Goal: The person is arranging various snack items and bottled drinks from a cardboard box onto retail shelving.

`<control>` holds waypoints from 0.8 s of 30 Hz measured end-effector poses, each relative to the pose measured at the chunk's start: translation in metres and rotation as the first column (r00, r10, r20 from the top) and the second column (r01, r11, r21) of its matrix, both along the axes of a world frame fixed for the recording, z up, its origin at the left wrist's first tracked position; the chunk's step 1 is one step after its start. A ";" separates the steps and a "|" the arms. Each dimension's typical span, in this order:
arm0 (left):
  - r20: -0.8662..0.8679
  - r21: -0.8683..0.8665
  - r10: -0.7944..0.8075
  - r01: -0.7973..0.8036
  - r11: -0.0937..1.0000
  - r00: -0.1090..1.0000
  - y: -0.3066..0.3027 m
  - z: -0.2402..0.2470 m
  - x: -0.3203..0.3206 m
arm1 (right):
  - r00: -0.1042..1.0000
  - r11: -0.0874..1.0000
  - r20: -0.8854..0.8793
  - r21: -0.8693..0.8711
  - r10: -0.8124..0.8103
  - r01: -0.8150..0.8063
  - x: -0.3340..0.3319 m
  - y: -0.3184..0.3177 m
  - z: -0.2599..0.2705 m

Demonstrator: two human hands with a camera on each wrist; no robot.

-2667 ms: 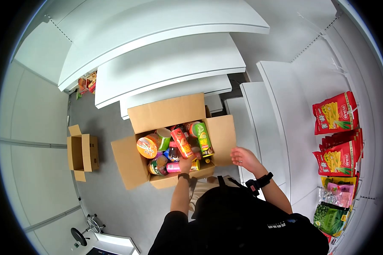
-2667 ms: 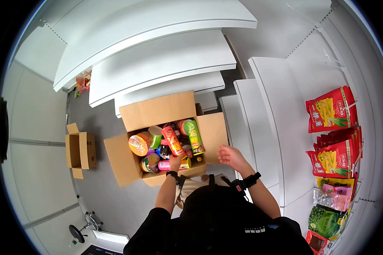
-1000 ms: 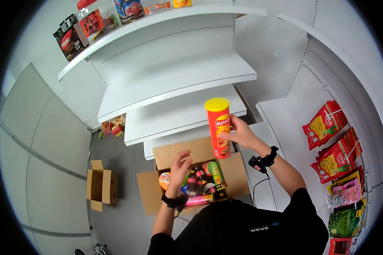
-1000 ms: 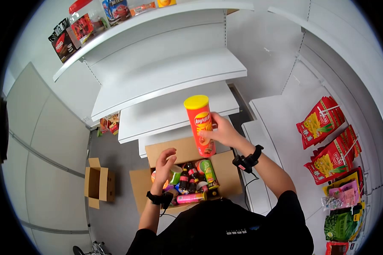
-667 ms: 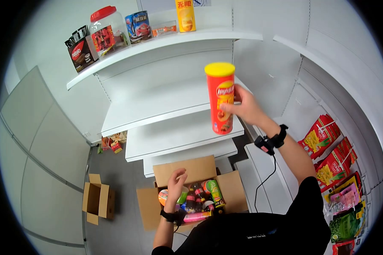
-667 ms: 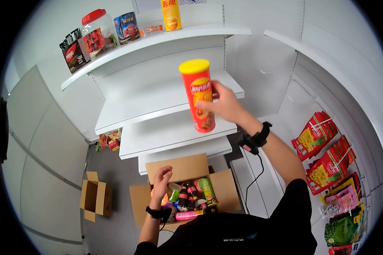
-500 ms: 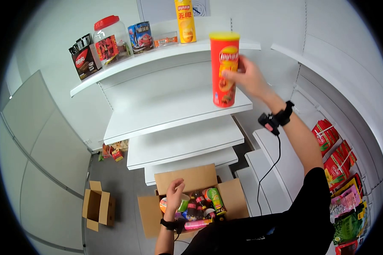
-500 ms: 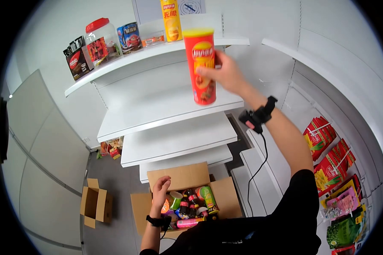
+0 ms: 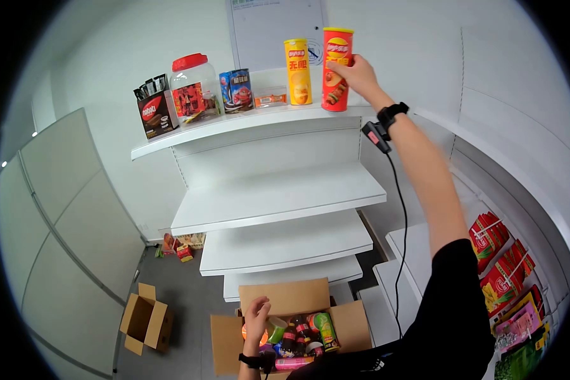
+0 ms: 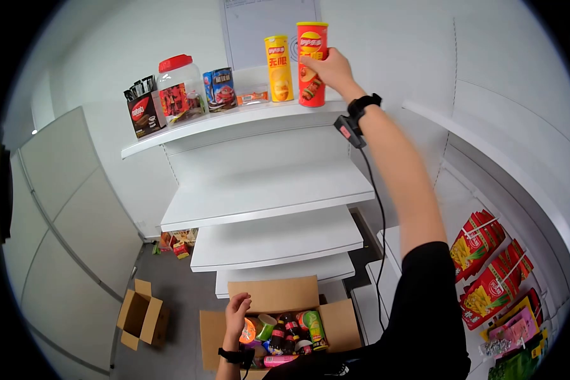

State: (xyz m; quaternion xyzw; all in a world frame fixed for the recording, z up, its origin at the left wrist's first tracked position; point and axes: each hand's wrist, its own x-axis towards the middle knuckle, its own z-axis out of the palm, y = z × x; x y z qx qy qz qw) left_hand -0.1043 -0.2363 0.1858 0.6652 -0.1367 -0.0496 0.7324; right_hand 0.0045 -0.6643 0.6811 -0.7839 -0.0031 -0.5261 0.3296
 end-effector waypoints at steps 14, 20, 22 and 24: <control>-0.124 -0.061 0.203 -0.212 0.975 0.971 0.027 -0.015 -0.029 | 0.998 0.997 -0.027 0.053 -0.049 0.051 0.063 -0.016 -0.008; -0.070 -0.031 0.136 -0.138 0.990 0.988 0.009 -0.032 -0.020 | 0.973 0.980 -0.114 -0.011 -0.199 0.199 0.075 -0.022 -0.010; -0.058 -0.019 0.097 -0.098 0.995 0.994 0.004 -0.036 -0.017 | 0.928 0.937 -0.135 -0.060 -0.348 0.343 0.079 -0.019 -0.013; -0.077 -0.015 0.091 -0.092 0.996 0.993 -0.001 -0.037 -0.016 | 0.932 0.964 -0.247 -0.043 -0.265 0.263 0.072 -0.021 -0.012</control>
